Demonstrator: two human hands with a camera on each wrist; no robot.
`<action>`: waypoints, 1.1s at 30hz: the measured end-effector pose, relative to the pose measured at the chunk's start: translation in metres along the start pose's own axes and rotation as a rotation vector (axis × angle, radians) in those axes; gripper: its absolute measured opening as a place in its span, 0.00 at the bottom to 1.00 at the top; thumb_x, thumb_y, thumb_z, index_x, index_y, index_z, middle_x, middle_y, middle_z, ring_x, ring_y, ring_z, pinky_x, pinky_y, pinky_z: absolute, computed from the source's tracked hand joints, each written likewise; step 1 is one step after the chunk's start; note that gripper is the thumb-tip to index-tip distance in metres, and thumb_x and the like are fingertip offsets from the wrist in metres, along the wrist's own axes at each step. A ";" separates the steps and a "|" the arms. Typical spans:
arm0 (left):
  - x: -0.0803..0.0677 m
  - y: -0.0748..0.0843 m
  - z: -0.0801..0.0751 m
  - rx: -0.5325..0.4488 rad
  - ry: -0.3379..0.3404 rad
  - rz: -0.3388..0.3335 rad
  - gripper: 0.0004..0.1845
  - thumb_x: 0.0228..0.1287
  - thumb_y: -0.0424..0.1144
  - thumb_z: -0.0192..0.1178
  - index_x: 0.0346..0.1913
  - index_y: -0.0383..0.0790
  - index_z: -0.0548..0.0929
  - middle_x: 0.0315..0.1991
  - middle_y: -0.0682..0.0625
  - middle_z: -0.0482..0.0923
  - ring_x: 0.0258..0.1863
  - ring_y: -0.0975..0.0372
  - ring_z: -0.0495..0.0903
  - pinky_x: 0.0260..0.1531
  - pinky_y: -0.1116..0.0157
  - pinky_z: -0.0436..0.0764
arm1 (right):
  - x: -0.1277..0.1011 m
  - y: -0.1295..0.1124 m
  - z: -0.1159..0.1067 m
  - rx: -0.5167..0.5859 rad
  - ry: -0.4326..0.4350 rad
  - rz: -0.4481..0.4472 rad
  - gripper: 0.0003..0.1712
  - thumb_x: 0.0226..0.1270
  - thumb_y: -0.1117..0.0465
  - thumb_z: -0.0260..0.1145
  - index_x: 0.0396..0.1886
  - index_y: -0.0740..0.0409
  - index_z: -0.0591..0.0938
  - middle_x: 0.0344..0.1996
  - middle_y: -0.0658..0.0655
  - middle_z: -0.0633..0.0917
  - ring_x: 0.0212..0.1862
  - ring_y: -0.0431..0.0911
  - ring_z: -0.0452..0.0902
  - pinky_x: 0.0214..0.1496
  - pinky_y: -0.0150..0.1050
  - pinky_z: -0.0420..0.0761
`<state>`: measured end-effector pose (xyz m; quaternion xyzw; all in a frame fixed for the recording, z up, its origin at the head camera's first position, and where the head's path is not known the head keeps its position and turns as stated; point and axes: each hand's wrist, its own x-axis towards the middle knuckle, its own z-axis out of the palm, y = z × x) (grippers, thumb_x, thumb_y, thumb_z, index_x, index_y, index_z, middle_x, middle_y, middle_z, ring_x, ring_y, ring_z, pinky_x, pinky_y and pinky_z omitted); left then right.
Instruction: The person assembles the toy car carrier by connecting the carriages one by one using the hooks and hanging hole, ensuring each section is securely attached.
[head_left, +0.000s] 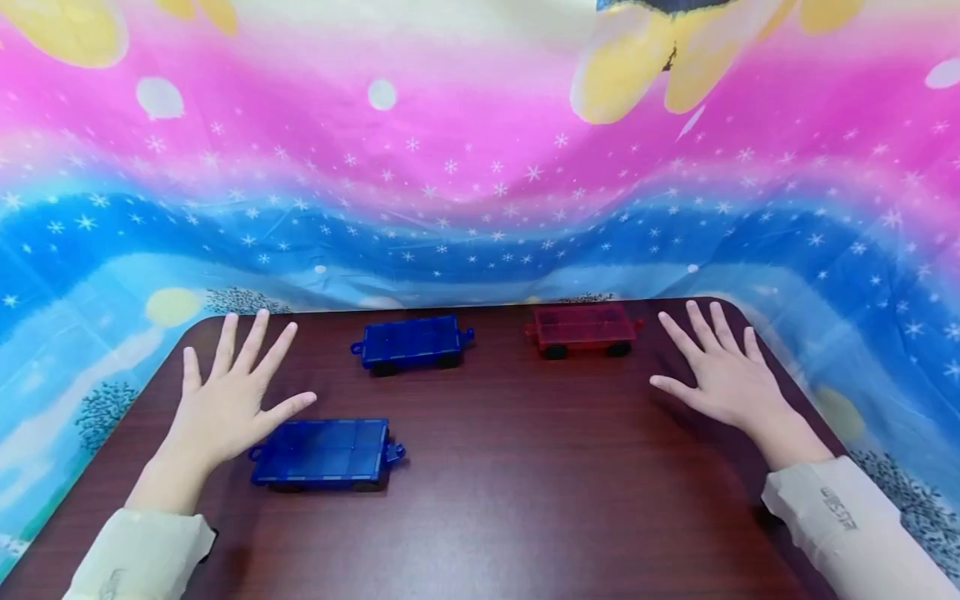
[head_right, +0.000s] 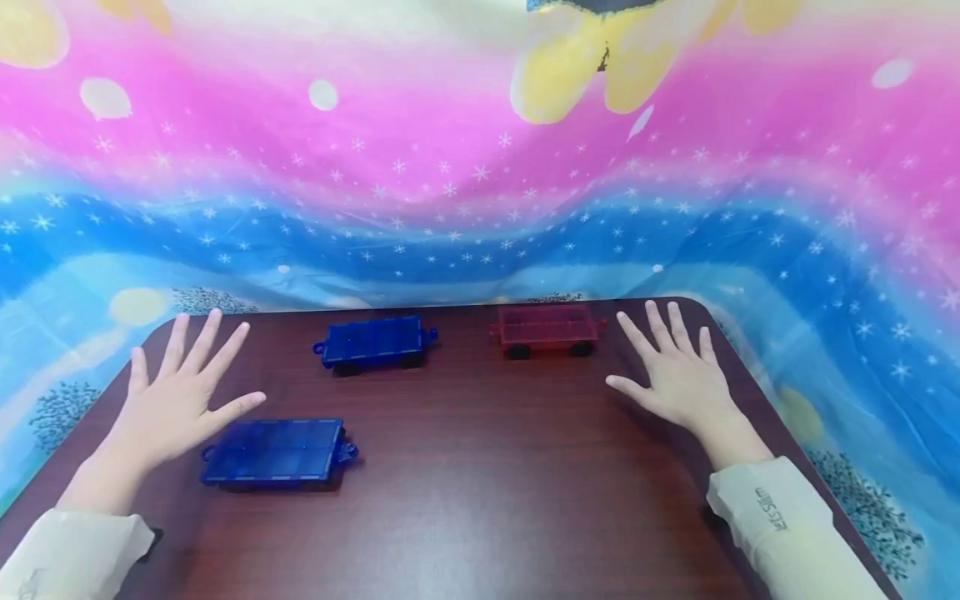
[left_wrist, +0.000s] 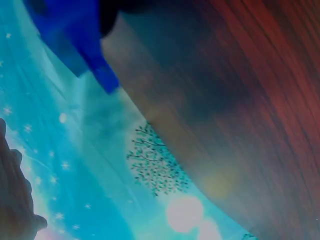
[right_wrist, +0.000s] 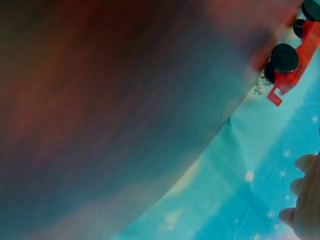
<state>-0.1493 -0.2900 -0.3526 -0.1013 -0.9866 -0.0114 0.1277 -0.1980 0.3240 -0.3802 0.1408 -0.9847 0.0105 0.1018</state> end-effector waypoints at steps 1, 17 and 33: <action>-0.001 0.003 -0.001 -0.007 0.003 0.006 0.49 0.53 0.72 0.50 0.72 0.64 0.37 0.74 0.57 0.23 0.70 0.56 0.16 0.54 0.43 0.11 | 0.003 -0.002 0.000 0.010 -0.005 -0.003 0.52 0.57 0.28 0.52 0.73 0.34 0.38 0.74 0.53 0.34 0.72 0.51 0.18 0.64 0.66 0.24; -0.010 0.037 -0.012 -0.056 0.022 0.168 0.49 0.52 0.69 0.55 0.73 0.64 0.43 0.75 0.58 0.30 0.73 0.56 0.26 0.63 0.40 0.24 | 0.049 -0.030 0.014 0.066 -0.092 -0.040 0.51 0.56 0.26 0.49 0.73 0.33 0.40 0.74 0.50 0.35 0.72 0.49 0.17 0.65 0.69 0.37; -0.021 0.061 -0.008 -0.174 -0.167 0.260 0.47 0.48 0.72 0.55 0.71 0.68 0.48 0.74 0.62 0.39 0.74 0.59 0.34 0.62 0.36 0.50 | 0.087 -0.059 0.016 0.143 -0.180 -0.121 0.50 0.58 0.30 0.53 0.74 0.36 0.41 0.74 0.56 0.42 0.73 0.54 0.23 0.66 0.68 0.41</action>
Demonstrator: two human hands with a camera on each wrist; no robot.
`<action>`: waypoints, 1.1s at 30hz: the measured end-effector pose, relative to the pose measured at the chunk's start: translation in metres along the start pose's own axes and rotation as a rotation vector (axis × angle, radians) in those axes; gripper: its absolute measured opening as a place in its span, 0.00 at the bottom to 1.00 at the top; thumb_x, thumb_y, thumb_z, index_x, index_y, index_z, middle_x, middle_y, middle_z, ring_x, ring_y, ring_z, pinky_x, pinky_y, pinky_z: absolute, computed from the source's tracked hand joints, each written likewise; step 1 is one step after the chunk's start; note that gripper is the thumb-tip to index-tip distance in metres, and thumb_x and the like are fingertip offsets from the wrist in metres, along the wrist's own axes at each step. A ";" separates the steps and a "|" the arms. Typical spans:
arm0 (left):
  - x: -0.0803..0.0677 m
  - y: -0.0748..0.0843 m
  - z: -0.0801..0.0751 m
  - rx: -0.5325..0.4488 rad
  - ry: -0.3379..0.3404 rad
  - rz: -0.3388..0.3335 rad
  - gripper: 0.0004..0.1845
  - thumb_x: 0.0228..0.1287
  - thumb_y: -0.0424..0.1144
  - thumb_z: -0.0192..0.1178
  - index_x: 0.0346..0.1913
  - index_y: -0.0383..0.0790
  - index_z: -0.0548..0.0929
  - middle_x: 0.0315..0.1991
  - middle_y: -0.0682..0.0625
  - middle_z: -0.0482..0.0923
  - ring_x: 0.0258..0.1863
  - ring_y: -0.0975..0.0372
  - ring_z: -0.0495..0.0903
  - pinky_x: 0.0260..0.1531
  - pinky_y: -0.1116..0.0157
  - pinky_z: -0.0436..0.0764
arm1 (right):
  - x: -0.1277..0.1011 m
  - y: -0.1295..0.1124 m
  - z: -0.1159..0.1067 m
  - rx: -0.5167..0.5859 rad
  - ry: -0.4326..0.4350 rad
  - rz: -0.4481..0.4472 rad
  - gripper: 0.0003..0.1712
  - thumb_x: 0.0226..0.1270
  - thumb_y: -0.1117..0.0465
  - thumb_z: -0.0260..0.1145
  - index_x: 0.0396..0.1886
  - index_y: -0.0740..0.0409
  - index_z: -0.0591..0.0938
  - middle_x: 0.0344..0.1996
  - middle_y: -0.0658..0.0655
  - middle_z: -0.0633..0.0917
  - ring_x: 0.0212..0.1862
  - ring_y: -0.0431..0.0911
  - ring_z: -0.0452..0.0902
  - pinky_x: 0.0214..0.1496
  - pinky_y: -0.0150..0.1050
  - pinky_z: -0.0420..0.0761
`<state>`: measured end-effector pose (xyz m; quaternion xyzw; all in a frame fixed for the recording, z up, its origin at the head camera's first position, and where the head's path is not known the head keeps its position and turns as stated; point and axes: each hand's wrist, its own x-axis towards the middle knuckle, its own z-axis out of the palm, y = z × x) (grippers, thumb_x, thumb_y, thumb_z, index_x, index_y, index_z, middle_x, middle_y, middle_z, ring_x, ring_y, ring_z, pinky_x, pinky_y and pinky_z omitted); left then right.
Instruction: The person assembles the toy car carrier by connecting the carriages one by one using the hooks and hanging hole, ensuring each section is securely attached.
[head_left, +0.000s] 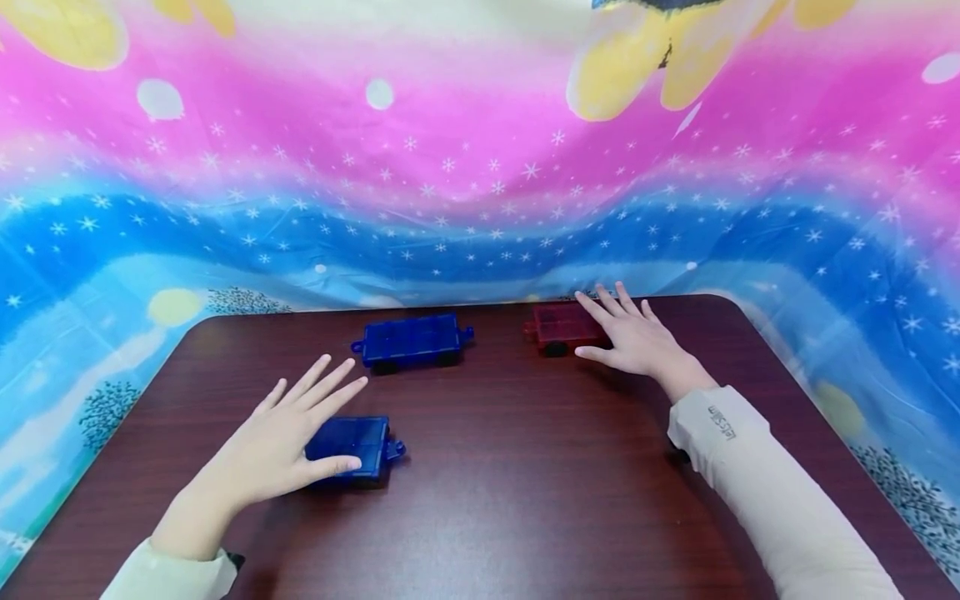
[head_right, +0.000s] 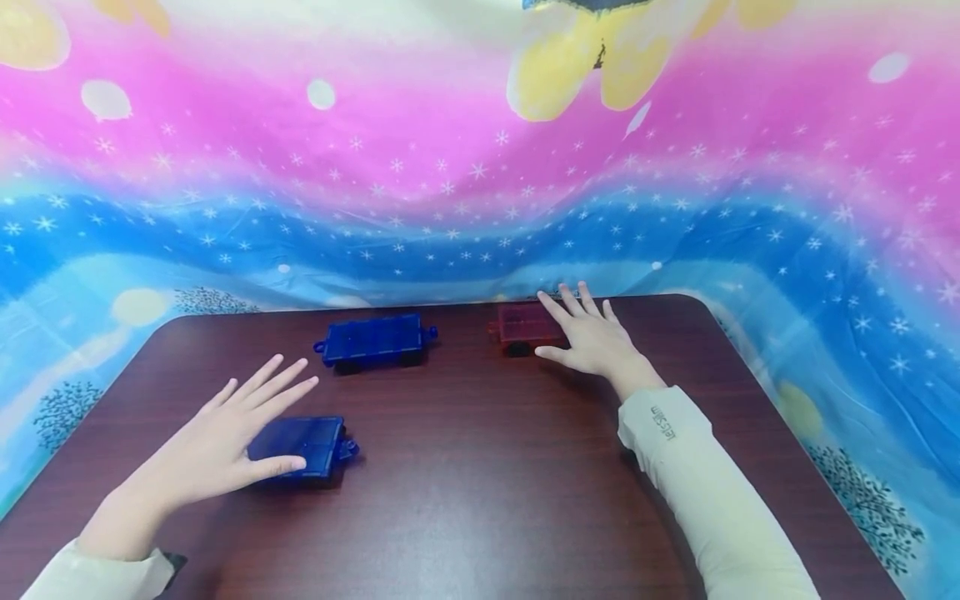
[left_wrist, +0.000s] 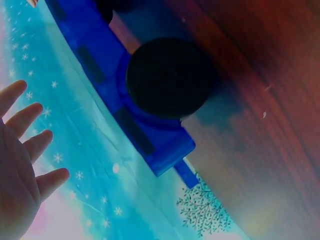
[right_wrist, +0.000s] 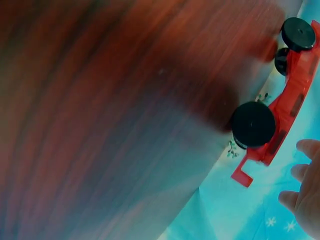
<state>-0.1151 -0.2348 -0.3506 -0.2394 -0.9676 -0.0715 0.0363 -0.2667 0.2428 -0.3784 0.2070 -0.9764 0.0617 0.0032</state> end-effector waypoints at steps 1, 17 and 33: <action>0.000 0.000 0.001 0.000 -0.010 0.002 0.47 0.48 0.72 0.54 0.71 0.68 0.48 0.74 0.62 0.40 0.74 0.59 0.35 0.61 0.36 0.51 | 0.002 -0.001 0.001 -0.002 -0.003 -0.007 0.50 0.58 0.30 0.53 0.74 0.36 0.41 0.74 0.57 0.43 0.73 0.54 0.24 0.66 0.68 0.42; -0.006 0.002 0.015 -0.056 -0.096 -0.003 0.47 0.44 0.72 0.59 0.70 0.65 0.56 0.70 0.55 0.58 0.71 0.53 0.52 0.57 0.37 0.61 | 0.020 -0.004 0.013 0.068 -0.040 -0.061 0.48 0.58 0.34 0.58 0.74 0.38 0.48 0.73 0.59 0.52 0.73 0.62 0.35 0.66 0.67 0.45; -0.005 -0.001 0.020 -0.028 -0.134 0.002 0.46 0.43 0.65 0.66 0.68 0.60 0.63 0.64 0.55 0.68 0.62 0.56 0.68 0.53 0.48 0.73 | 0.024 0.000 0.013 0.098 -0.033 -0.090 0.41 0.59 0.45 0.65 0.70 0.37 0.59 0.70 0.61 0.58 0.72 0.62 0.43 0.64 0.68 0.50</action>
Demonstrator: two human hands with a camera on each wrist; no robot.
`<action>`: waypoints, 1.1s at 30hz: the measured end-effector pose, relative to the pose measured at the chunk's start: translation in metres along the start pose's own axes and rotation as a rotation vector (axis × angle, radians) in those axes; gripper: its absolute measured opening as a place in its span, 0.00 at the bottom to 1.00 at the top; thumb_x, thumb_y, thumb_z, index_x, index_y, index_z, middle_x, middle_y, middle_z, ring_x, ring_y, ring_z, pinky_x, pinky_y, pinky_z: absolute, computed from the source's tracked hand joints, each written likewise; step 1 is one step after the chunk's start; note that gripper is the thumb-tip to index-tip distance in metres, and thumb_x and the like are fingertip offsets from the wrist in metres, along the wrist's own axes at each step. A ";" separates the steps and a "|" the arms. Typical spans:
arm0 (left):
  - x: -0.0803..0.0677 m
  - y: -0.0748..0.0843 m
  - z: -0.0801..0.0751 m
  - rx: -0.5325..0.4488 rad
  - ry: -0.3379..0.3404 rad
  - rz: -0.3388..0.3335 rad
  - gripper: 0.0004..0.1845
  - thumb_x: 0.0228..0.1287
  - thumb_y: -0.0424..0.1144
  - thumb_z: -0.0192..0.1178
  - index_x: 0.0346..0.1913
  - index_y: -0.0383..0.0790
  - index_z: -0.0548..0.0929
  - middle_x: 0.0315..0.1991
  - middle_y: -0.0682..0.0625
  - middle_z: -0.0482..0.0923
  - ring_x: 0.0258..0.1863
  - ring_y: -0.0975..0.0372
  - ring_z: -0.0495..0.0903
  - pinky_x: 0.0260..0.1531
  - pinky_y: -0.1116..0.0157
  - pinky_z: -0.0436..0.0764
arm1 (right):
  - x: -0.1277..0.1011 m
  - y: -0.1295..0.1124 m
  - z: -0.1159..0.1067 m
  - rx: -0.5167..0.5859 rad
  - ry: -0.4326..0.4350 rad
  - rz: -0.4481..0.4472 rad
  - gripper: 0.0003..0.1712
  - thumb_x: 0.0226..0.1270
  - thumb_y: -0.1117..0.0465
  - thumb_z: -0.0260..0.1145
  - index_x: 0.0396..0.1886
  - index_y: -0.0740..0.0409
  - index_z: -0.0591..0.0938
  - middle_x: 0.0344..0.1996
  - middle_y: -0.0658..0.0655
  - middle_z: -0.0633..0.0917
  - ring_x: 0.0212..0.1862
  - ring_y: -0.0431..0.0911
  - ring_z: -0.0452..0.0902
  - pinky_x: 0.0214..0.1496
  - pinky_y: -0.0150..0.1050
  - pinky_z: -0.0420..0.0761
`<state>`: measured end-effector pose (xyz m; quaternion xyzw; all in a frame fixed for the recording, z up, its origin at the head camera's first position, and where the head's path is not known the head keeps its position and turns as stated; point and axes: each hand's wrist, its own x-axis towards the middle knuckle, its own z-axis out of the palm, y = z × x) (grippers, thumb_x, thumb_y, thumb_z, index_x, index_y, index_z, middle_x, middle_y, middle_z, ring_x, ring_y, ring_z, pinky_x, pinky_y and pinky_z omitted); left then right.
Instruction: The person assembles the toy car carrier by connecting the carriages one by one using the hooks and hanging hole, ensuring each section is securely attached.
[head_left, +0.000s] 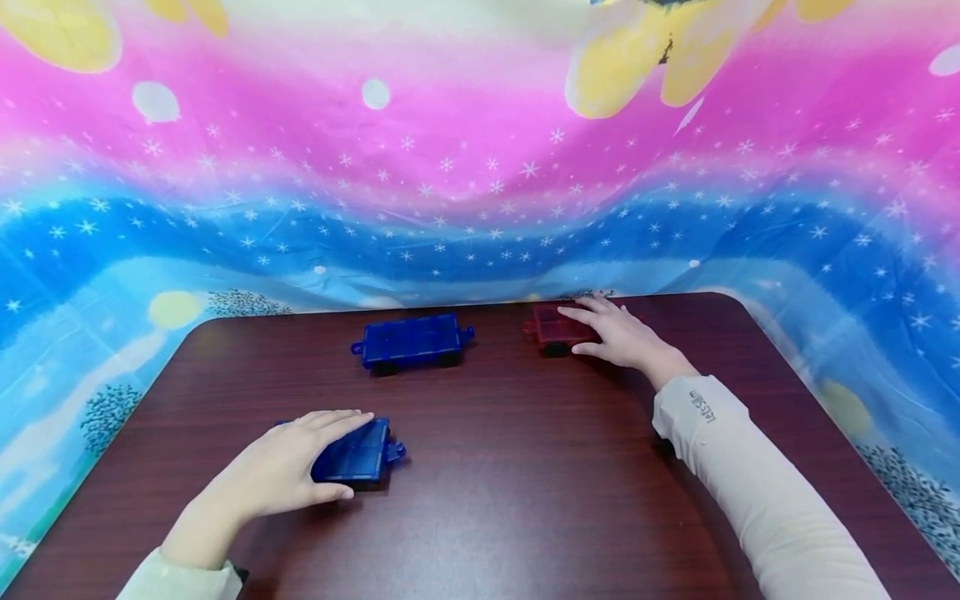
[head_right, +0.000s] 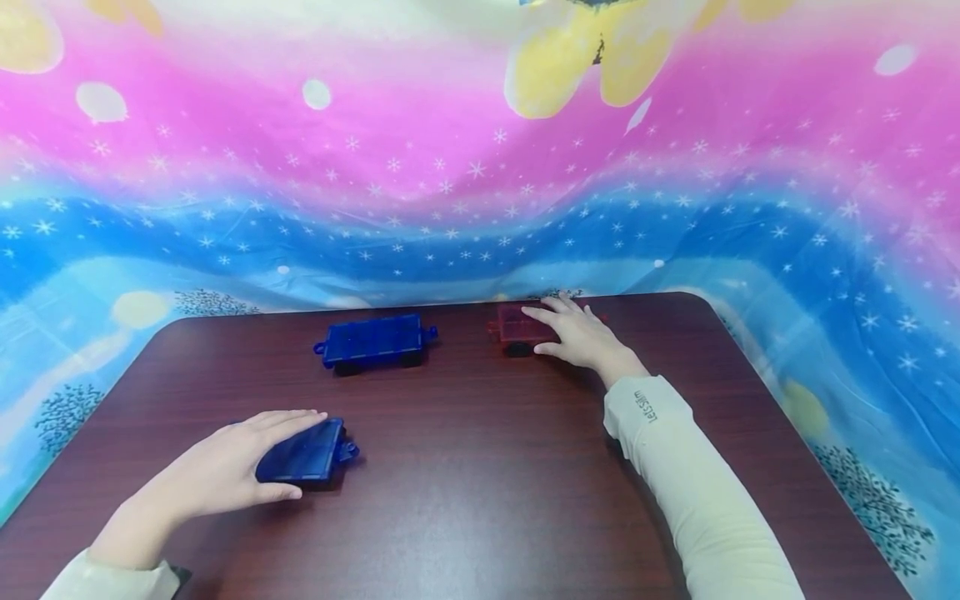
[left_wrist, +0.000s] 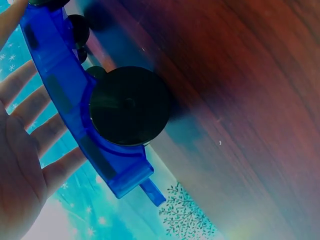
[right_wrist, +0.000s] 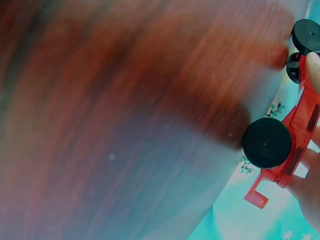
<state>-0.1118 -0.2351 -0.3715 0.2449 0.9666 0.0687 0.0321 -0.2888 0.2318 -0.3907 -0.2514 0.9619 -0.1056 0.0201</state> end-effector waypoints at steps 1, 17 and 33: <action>0.001 -0.001 0.000 0.001 -0.002 0.000 0.45 0.43 0.65 0.66 0.68 0.60 0.63 0.63 0.55 0.68 0.62 0.56 0.68 0.53 0.48 0.73 | 0.000 0.000 0.000 -0.001 0.008 -0.003 0.41 0.58 0.45 0.66 0.70 0.38 0.60 0.69 0.61 0.59 0.72 0.62 0.45 0.64 0.68 0.51; 0.008 -0.002 0.002 0.020 -0.002 0.008 0.44 0.43 0.65 0.66 0.66 0.59 0.66 0.58 0.55 0.72 0.56 0.57 0.73 0.50 0.50 0.75 | -0.006 0.000 -0.002 0.017 0.060 0.011 0.41 0.51 0.41 0.69 0.67 0.36 0.66 0.61 0.57 0.68 0.63 0.56 0.60 0.53 0.58 0.71; 0.015 0.015 0.000 -0.011 -0.031 0.025 0.43 0.44 0.63 0.66 0.66 0.56 0.67 0.56 0.56 0.71 0.52 0.62 0.69 0.46 0.59 0.77 | -0.018 -0.004 -0.005 -0.022 0.089 -0.004 0.41 0.49 0.40 0.70 0.66 0.34 0.67 0.59 0.54 0.69 0.60 0.52 0.63 0.50 0.54 0.75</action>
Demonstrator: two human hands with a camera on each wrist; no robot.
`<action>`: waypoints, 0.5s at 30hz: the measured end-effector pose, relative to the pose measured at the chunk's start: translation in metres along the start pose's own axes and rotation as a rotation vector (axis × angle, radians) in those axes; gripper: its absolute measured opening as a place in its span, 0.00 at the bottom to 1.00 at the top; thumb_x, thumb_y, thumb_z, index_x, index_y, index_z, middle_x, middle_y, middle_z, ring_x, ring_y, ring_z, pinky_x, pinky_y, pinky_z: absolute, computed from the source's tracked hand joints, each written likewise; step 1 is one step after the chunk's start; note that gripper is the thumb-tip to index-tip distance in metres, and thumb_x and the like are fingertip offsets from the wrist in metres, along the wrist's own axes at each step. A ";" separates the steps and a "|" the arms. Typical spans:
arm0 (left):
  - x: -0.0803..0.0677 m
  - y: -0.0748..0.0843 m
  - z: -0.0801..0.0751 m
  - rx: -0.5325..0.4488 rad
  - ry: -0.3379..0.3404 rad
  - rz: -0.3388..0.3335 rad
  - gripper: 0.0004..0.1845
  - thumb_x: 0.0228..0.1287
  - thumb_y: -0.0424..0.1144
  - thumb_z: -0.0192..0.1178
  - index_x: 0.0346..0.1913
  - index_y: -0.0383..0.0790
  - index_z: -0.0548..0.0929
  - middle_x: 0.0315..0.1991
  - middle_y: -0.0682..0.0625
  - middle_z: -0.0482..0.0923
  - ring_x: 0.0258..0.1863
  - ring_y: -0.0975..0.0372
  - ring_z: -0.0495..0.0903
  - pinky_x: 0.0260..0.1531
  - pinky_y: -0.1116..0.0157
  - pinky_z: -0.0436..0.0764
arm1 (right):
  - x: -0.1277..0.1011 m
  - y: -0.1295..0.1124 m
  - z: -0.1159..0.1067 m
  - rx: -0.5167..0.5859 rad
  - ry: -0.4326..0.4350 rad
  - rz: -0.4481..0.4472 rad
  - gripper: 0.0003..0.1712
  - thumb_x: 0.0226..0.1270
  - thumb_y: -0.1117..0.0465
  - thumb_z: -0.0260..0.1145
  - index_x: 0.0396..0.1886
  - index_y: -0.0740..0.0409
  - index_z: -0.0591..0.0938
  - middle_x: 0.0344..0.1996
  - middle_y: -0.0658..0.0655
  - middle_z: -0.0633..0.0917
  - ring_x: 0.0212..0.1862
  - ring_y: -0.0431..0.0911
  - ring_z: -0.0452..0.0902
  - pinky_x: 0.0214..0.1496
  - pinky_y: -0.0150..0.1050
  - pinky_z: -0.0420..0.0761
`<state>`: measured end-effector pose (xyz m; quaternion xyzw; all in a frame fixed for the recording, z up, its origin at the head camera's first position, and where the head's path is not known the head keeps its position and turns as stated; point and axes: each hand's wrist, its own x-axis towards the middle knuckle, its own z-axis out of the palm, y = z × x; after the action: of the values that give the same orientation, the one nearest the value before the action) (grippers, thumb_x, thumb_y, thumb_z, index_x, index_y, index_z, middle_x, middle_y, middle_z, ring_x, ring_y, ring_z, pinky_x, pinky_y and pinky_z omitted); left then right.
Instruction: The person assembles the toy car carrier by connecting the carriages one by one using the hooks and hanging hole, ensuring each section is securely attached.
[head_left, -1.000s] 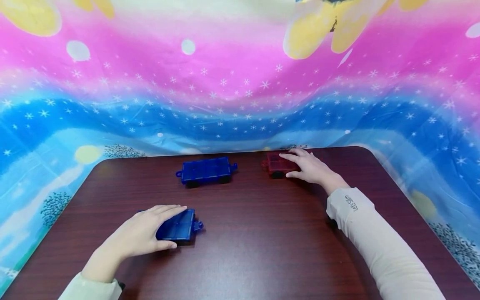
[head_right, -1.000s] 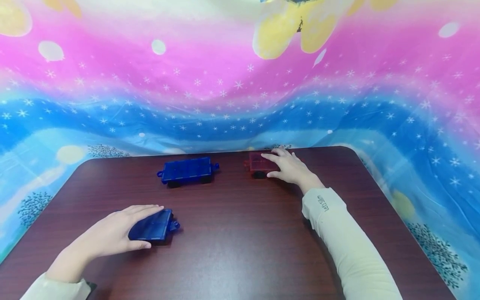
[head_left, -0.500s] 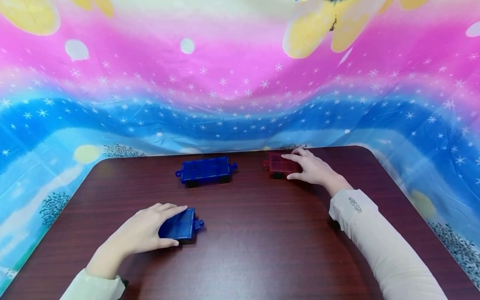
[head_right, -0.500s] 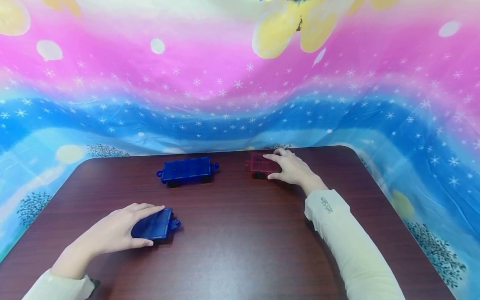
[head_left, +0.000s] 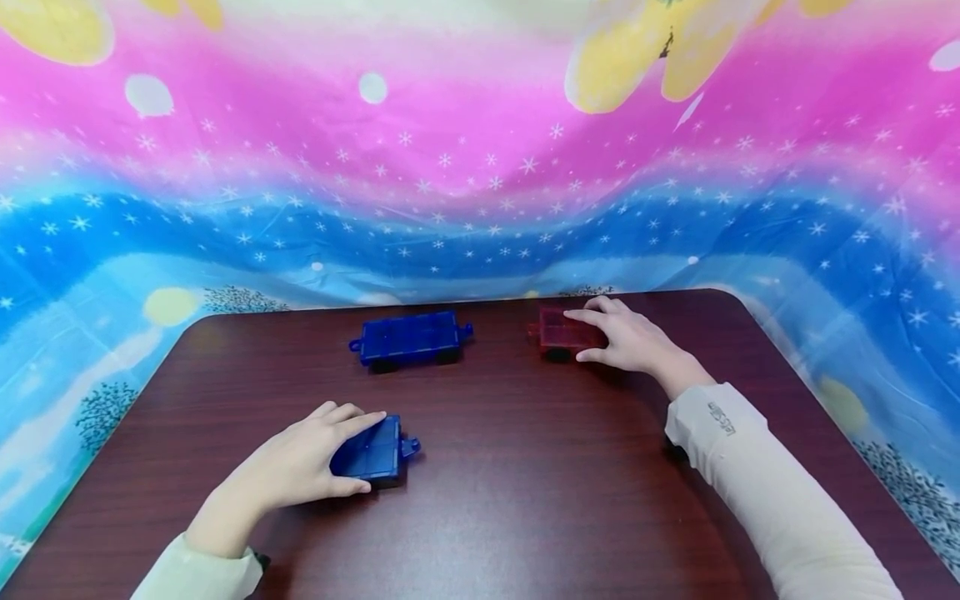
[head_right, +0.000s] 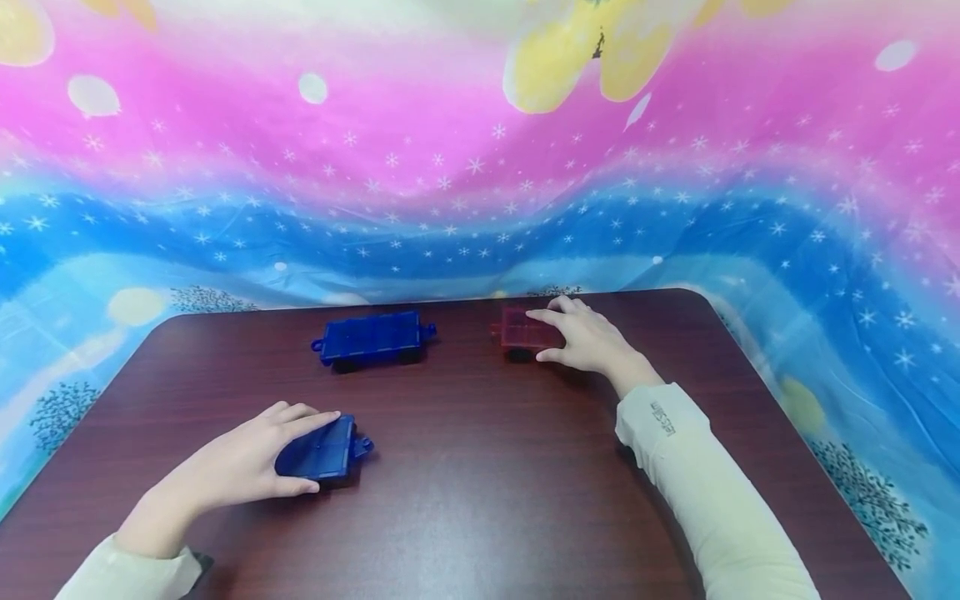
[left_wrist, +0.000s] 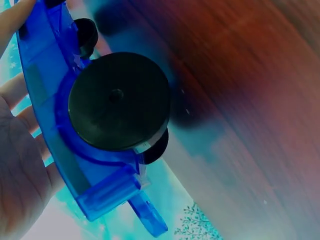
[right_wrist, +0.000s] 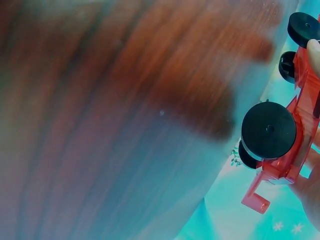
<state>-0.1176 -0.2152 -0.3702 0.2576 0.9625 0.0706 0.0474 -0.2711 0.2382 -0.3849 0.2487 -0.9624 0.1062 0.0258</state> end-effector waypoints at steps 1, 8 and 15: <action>0.001 0.001 0.000 0.000 0.003 0.002 0.43 0.44 0.63 0.66 0.66 0.56 0.67 0.55 0.56 0.72 0.52 0.63 0.68 0.46 0.59 0.77 | -0.001 0.000 -0.001 -0.004 0.003 -0.003 0.41 0.49 0.40 0.70 0.66 0.34 0.67 0.59 0.54 0.69 0.59 0.51 0.63 0.50 0.54 0.75; 0.006 0.008 0.000 0.017 0.042 0.046 0.43 0.42 0.63 0.67 0.65 0.56 0.68 0.54 0.59 0.72 0.49 0.66 0.67 0.45 0.62 0.77 | -0.011 -0.002 -0.005 -0.019 0.026 -0.039 0.41 0.49 0.40 0.70 0.65 0.35 0.68 0.57 0.54 0.70 0.59 0.51 0.63 0.51 0.53 0.74; 0.013 0.015 0.000 0.030 0.041 0.091 0.43 0.43 0.66 0.65 0.65 0.55 0.68 0.53 0.59 0.72 0.49 0.66 0.68 0.45 0.62 0.76 | -0.020 -0.003 -0.007 -0.052 0.036 -0.073 0.41 0.49 0.39 0.70 0.65 0.36 0.68 0.56 0.54 0.71 0.57 0.51 0.64 0.50 0.53 0.74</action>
<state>-0.1214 -0.1954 -0.3682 0.3005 0.9514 0.0634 0.0205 -0.2528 0.2469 -0.3793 0.2811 -0.9545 0.0845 0.0532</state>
